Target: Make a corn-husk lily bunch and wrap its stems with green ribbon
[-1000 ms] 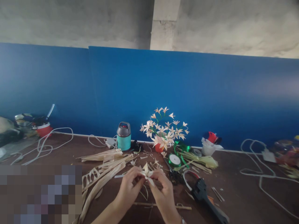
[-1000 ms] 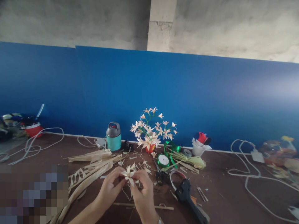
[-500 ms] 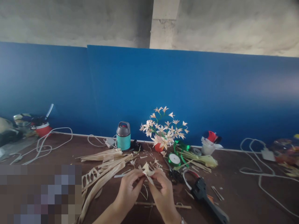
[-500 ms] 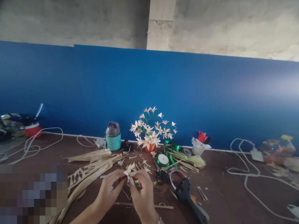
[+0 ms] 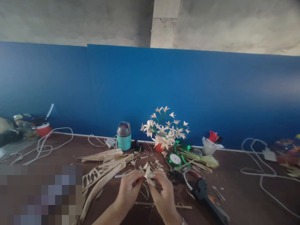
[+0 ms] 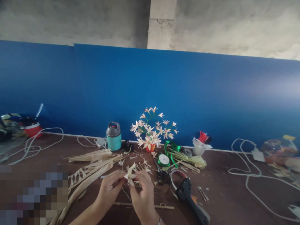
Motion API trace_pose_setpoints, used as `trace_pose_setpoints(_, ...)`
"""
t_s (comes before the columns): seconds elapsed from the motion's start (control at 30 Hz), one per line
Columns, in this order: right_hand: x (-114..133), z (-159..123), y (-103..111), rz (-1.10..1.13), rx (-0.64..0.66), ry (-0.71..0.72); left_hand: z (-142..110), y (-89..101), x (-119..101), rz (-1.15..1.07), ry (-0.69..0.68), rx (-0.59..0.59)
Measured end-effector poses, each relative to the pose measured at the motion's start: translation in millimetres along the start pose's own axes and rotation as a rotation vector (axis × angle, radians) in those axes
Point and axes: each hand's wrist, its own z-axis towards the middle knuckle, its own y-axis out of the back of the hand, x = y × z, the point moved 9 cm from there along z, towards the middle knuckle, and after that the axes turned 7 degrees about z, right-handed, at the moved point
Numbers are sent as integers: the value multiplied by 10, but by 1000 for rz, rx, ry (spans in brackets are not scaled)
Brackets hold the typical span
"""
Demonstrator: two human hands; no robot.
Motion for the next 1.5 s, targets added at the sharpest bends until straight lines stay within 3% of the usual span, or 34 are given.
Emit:
trace_pose_setpoints(0.43,23,2,17,-19,-20,-5,-7,-18,65,-27,60,23)
trace_pose_setpoints(0.67,32,30,14,51,-6,-41,-42,-65,311,-147,310,37)
trace_pose_setpoints(0.83,-107,7,-47,233,21,-270,-81,-135,400,-228,416,90)
trace_pose_setpoints(0.93,-255,-38,-114,351,26,-422,-61,-135,357,-195,366,101)
trace_pose_setpoints(1.03,-351,-59,-167,423,34,-482,-33,-118,272,-124,266,100)
trace_pose_setpoints(1.33,-351,-66,-232,476,80,-484,-36,-85,60,126,21,119)
trace_pose_setpoints(1.5,-323,-62,-229,484,78,-468,-58,-78,39,146,-13,92)
